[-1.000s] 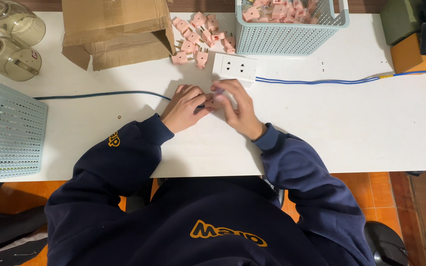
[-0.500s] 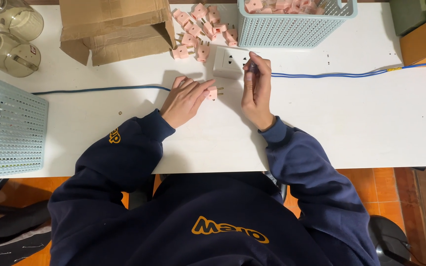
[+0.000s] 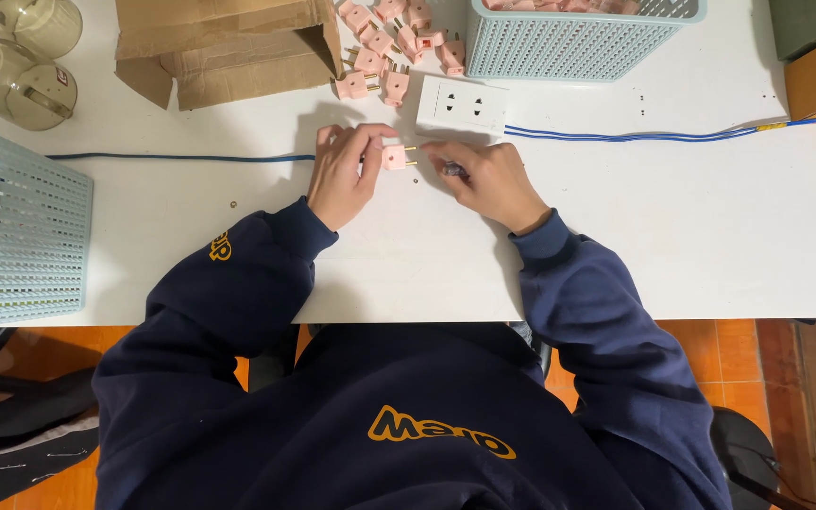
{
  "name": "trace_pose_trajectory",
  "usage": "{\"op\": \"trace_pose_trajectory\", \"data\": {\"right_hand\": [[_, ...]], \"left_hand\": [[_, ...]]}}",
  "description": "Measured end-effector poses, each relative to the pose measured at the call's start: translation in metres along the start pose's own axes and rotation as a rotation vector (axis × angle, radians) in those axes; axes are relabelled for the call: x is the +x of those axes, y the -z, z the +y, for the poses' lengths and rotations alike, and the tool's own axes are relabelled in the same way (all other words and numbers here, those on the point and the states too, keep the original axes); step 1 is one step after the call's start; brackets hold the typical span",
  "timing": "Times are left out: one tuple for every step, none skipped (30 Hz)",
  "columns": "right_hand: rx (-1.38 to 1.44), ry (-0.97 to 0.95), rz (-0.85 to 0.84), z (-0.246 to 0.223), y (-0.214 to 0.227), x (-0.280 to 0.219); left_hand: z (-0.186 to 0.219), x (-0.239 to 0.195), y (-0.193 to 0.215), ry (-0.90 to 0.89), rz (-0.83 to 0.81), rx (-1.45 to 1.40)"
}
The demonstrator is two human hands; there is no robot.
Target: Assembling small pink plastic plug components by aligning parts and fastening them with a screwdriver
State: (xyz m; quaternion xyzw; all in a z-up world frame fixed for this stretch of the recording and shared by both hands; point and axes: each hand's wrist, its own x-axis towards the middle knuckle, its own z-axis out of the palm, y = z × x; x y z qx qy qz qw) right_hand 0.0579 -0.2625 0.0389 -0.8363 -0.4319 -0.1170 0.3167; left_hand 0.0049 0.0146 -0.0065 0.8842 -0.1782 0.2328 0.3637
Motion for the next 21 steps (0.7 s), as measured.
{"op": "trace_pose_trajectory", "data": {"right_hand": [[0.002, -0.001, -0.002, -0.001, 0.002, 0.001], [-0.015, 0.032, -0.039, -0.003, 0.004, 0.002], [-0.032, 0.065, -0.075, -0.004, 0.006, 0.003], [-0.031, 0.065, -0.078, -0.004, 0.007, 0.002], [-0.065, 0.059, -0.11, -0.003, 0.007, 0.001], [-0.098, 0.052, -0.142, -0.003, 0.007, 0.0], [-0.096, 0.052, -0.145, -0.003, 0.009, 0.0], [-0.102, 0.05, -0.164, -0.003, 0.01, 0.001], [-0.108, 0.048, -0.182, -0.003, 0.011, 0.001], [-0.104, 0.047, -0.188, 0.005, 0.006, -0.002], [-0.193, 0.082, -0.195, 0.014, 0.0, -0.006], [-0.283, 0.117, -0.202, 0.022, -0.006, -0.01], [-0.279, 0.116, -0.209, 0.022, -0.004, -0.008], [-0.275, 0.138, -0.197, 0.021, -0.003, -0.009], [-0.271, 0.159, -0.185, 0.02, -0.002, -0.009], [-0.262, 0.15, -0.198, 0.021, -0.001, -0.009], [-0.277, 0.172, -0.185, 0.022, 0.0, -0.008], [-0.292, 0.192, -0.171, 0.023, 0.001, -0.008], [-0.284, 0.182, -0.182, 0.022, 0.002, -0.01], [-0.285, 0.184, -0.186, 0.022, 0.004, -0.01], [-0.285, 0.186, -0.19, 0.022, 0.006, -0.009]], "left_hand": [[0.0, 0.001, 0.002, 0.003, 0.0, -0.001], [-0.001, 0.001, 0.004, 0.006, 0.023, -0.009], [-0.001, 0.001, 0.006, 0.009, 0.047, -0.017], [0.001, 0.002, 0.008, 0.013, 0.047, -0.018], [0.003, 0.003, 0.011, 0.017, 0.071, -0.028], [0.006, 0.004, 0.013, 0.021, 0.095, -0.038], [0.007, 0.005, 0.014, 0.025, 0.095, -0.039], [0.008, 0.006, 0.015, 0.028, 0.113, -0.049], [0.01, 0.006, 0.016, 0.03, 0.131, -0.058], [0.014, 0.007, 0.017, 0.037, 0.129, -0.06], [0.019, 0.008, 0.018, 0.057, 0.138, -0.042], [0.024, 0.009, 0.019, 0.076, 0.146, -0.026], [0.023, 0.01, 0.02, 0.083, 0.144, -0.028], [0.024, 0.01, 0.021, 0.076, 0.143, -0.029], [0.024, 0.009, 0.021, 0.069, 0.142, -0.03], [0.026, 0.01, 0.023, 0.083, 0.133, -0.037], [0.028, 0.011, 0.025, 0.072, 0.137, -0.047], [0.029, 0.013, 0.027, 0.06, 0.141, -0.058], [0.03, 0.011, 0.027, 0.073, 0.132, -0.065], [0.03, 0.012, 0.028, 0.095, 0.134, -0.082], [0.03, 0.013, 0.029, 0.117, 0.136, -0.1]]}}
